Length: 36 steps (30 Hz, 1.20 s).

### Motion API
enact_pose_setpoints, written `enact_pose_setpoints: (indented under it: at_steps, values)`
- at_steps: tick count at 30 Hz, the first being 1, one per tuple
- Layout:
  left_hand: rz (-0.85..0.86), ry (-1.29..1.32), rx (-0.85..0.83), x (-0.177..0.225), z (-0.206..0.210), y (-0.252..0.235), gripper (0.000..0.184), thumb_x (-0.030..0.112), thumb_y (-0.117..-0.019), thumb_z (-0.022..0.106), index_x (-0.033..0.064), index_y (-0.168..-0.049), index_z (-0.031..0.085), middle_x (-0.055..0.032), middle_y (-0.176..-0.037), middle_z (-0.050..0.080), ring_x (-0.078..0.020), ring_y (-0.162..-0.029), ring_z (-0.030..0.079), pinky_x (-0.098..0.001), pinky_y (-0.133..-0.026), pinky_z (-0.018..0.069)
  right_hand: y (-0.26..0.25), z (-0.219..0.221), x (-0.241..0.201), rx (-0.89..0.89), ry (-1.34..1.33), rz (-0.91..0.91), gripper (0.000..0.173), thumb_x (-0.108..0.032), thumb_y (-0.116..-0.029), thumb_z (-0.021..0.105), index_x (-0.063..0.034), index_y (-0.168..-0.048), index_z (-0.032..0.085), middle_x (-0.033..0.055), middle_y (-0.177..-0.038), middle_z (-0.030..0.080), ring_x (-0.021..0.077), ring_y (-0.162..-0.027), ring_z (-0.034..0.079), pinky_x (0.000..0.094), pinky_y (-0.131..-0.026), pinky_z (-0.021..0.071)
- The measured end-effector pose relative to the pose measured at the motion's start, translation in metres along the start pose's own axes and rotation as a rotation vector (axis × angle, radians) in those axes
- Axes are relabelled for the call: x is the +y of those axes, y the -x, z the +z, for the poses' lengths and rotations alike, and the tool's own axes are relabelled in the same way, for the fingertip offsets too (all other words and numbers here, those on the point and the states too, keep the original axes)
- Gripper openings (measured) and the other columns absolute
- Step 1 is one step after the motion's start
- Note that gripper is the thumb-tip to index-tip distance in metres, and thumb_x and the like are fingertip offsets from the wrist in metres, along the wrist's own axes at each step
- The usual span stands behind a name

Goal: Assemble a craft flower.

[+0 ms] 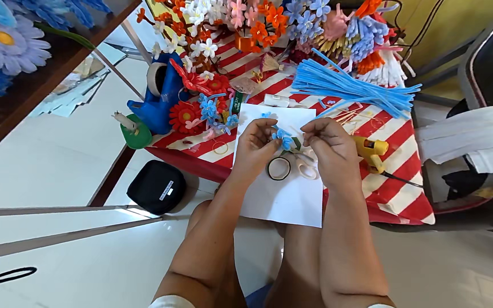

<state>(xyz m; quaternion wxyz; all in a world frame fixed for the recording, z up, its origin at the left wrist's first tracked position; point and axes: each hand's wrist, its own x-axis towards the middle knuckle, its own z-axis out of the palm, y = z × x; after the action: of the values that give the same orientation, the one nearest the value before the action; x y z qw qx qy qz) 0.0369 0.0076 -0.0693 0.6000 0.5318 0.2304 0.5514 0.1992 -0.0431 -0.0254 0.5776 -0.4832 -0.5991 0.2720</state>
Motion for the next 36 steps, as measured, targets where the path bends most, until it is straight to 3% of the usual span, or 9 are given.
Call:
enact_pose_setpoints:
  at_steps: [3, 6, 8, 10, 12, 19, 23, 29, 36]
  values:
    - [-0.006, 0.021, 0.003, 0.0, 0.001, -0.001, 0.039, -0.007, -0.0887, 0.063, 0.0086, -0.124, 0.057, 0.0024, -0.095, 0.067, -0.0055, -0.082, 0.065, -0.0239, -0.076, 0.0573, -0.001, 0.003, 0.001, -0.044, 0.072, 0.01, 0.026, 0.0, -0.0975, 0.039, -0.0042, -0.106, 0.063, -0.0047, -0.079, 0.053, -0.0008, -0.068, 0.051, 0.0143, -0.063, 0.0448]
    - [-0.005, 0.025, -0.005, -0.001, 0.001, -0.001, 0.039, -0.007, -0.0895, 0.063, 0.0086, -0.124, 0.057, 0.0019, -0.096, 0.067, -0.0057, -0.082, 0.066, -0.0241, -0.077, 0.0573, -0.002, 0.004, 0.003, -0.014, 0.058, 0.051, 0.017, -0.006, -0.1028, 0.045, -0.006, -0.111, 0.06, -0.0068, -0.069, 0.05, -0.0019, -0.055, 0.045, 0.0133, -0.053, 0.0396]
    - [-0.005, 0.022, -0.004, -0.001, 0.001, -0.002, 0.039, -0.008, -0.0893, 0.063, 0.0083, -0.124, 0.057, 0.0017, -0.096, 0.067, -0.0057, -0.082, 0.066, -0.0241, -0.077, 0.0574, -0.002, 0.001, 0.001, -0.025, 0.086, 0.057, 0.021, -0.006, -0.099, 0.057, -0.0058, -0.12, 0.056, -0.0067, -0.07, 0.052, -0.0019, -0.057, 0.048, 0.0134, -0.054, 0.0428]
    - [-0.011, 0.023, -0.002, -0.002, 0.001, -0.002, 0.039, -0.008, -0.0894, 0.064, 0.0079, -0.124, 0.057, 0.0012, -0.096, 0.067, -0.0061, -0.082, 0.065, -0.0244, -0.077, 0.0574, -0.002, -0.003, 0.004, -0.092, 0.135, 0.026, 0.036, -0.006, -0.0928, 0.062, -0.0033, -0.127, 0.053, -0.0005, -0.089, 0.058, 0.0035, -0.076, 0.058, 0.019, -0.069, 0.0521]
    - [-0.013, 0.027, 0.002, -0.003, 0.001, -0.003, 0.039, -0.008, -0.0893, 0.064, 0.0082, -0.124, 0.057, 0.0014, -0.097, 0.067, -0.006, -0.082, 0.065, -0.0245, -0.077, 0.0575, -0.001, 0.0, 0.005, -0.101, 0.145, 0.041, 0.036, -0.005, -0.0887, 0.063, -0.0026, -0.124, 0.056, 0.0024, -0.098, 0.063, 0.0055, -0.085, 0.063, 0.0211, -0.075, 0.0546]
    - [-0.013, -0.145, 0.081, 0.018, 0.018, 0.001, 0.035, -0.01, -0.0871, 0.065, 0.0009, -0.119, 0.055, 0.0027, -0.092, 0.065, -0.0013, -0.078, 0.063, -0.0204, -0.073, 0.0554, -0.001, 0.017, 0.006, -0.048, 0.096, 0.128, 0.034, -0.001, -0.0836, 0.065, -0.0016, -0.117, 0.058, 0.0015, -0.09, 0.063, 0.0039, -0.077, 0.063, 0.0195, -0.07, 0.0546]
    - [0.117, -0.135, -0.021, -0.001, 0.005, 0.0, 0.04, -0.01, -0.0879, 0.063, 0.0006, -0.125, 0.055, -0.0004, -0.1, 0.066, -0.0049, -0.085, 0.066, -0.0236, -0.079, 0.0585, -0.001, 0.017, 0.005, -0.023, 0.094, 0.16, 0.033, 0.001, -0.0837, 0.065, -0.0024, -0.116, 0.059, 0.0016, -0.089, 0.065, 0.0045, -0.076, 0.064, 0.0204, -0.069, 0.0554]
    - [0.082, -0.21, 0.078, 0.019, 0.018, 0.003, 0.034, -0.009, -0.0856, 0.066, -0.0025, -0.117, 0.057, -0.002, -0.092, 0.066, -0.0045, -0.077, 0.064, -0.0227, -0.072, 0.0572, -0.001, 0.017, 0.003, -0.013, 0.076, 0.149, 0.033, 0.001, -0.0829, 0.065, -0.0031, -0.115, 0.059, -0.0005, -0.088, 0.065, 0.0025, -0.077, 0.064, 0.0186, -0.07, 0.0556]
    - [0.189, -0.176, -0.013, -0.002, 0.004, 0.0, 0.038, -0.011, -0.0867, 0.064, -0.0005, -0.123, 0.057, -0.0006, -0.101, 0.067, -0.0051, -0.087, 0.067, -0.0253, -0.081, 0.0593, -0.001, 0.017, 0.002, -0.012, 0.045, 0.176, 0.034, 0.002, -0.0826, 0.066, -0.0041, -0.115, 0.059, -0.0007, -0.088, 0.065, 0.0025, -0.075, 0.064, 0.0174, -0.068, 0.0548]
